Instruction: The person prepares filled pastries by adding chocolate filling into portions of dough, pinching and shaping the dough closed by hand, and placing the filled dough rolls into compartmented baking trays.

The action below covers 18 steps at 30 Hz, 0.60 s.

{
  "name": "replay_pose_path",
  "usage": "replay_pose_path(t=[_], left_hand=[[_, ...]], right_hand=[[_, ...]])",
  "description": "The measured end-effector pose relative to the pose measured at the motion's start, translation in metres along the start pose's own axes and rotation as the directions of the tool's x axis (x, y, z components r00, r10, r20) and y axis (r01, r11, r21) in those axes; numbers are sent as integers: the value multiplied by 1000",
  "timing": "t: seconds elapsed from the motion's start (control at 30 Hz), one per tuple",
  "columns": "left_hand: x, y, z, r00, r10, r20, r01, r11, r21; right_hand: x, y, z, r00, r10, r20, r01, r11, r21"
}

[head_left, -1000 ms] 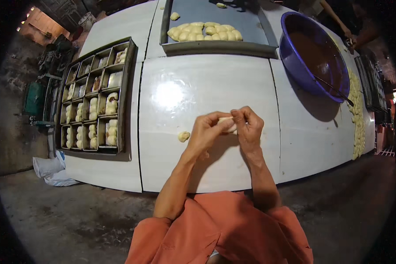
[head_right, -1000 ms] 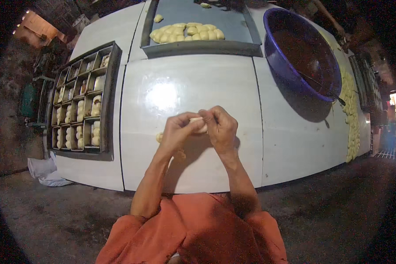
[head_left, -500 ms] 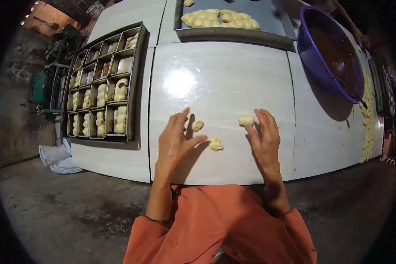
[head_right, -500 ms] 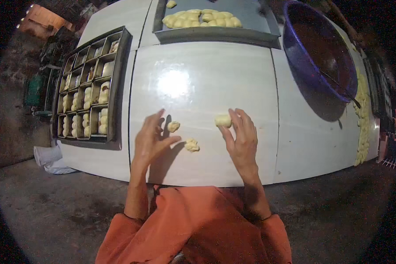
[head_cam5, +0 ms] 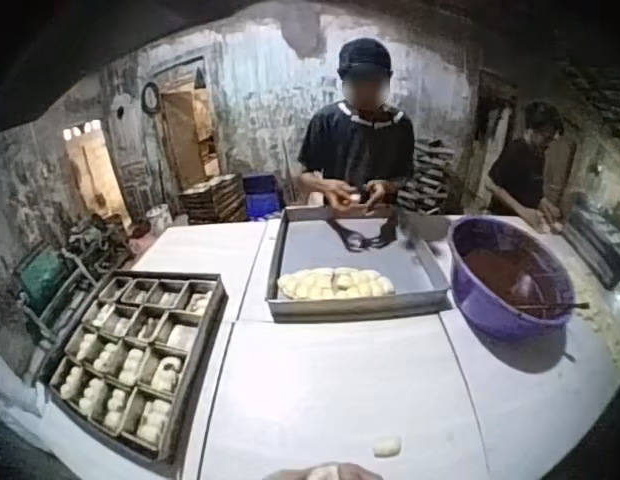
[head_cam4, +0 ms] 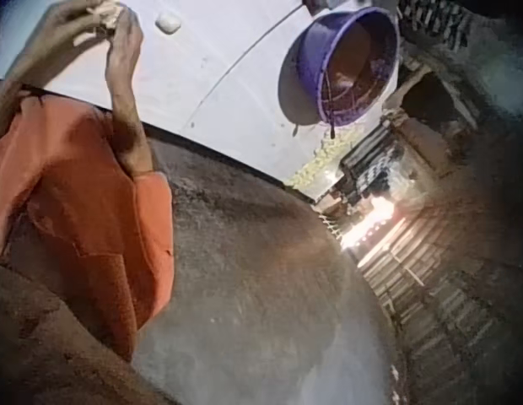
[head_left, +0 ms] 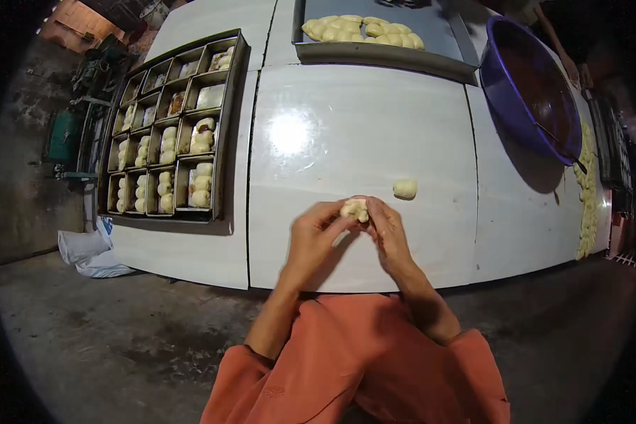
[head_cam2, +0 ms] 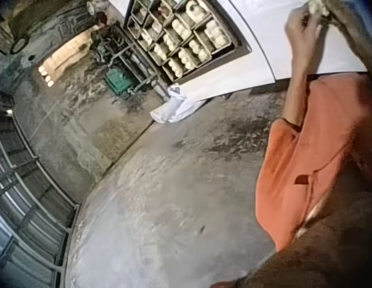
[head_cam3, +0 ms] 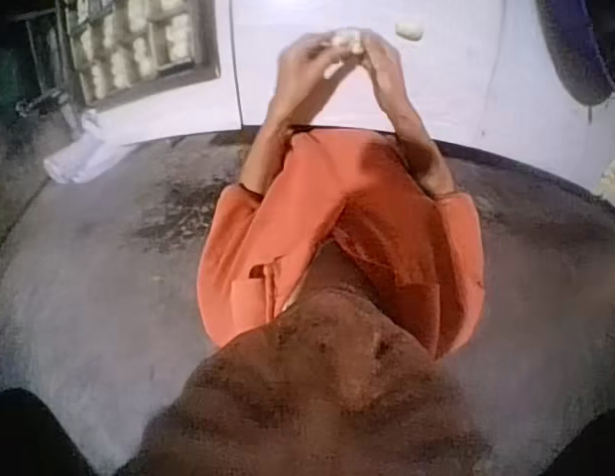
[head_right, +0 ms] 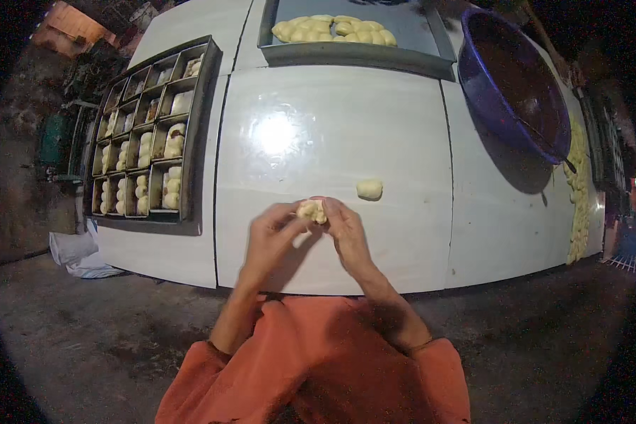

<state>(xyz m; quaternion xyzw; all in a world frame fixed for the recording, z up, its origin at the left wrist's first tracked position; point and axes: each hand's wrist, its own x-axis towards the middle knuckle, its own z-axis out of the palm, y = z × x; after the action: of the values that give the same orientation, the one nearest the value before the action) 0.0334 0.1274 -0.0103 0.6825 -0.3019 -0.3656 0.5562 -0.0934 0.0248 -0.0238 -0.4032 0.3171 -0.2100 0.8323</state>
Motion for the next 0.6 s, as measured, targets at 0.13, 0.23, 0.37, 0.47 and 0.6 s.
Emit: replay_pose_path(t=[0.13, 0.23, 0.37, 0.47, 0.6], left_hand=[[-8, 12, 13, 987, 152, 45, -157, 905, 395], [-11, 0, 5, 991, 113, 70, -118, 990, 78], [-4, -7, 3, 974, -227, -19, 199, 890, -410], [8, 3, -4, 889, -316, 331, 455, 684, -571], [5, 8, -7, 937, -301, 178, 350, 794, -496]], right_hand=[[-2, 2, 6, 999, -31, -18, 29, 995, -99], [0, 0, 1, 998, 34, -49, -39, 995, -96], [-9, -21, 9, 999, 45, 24, -42, 991, -127], [-9, -19, 21, 994, -56, 88, 71, 983, -171], [-7, -14, 24, 977, -215, 11, 214, 966, -141]])
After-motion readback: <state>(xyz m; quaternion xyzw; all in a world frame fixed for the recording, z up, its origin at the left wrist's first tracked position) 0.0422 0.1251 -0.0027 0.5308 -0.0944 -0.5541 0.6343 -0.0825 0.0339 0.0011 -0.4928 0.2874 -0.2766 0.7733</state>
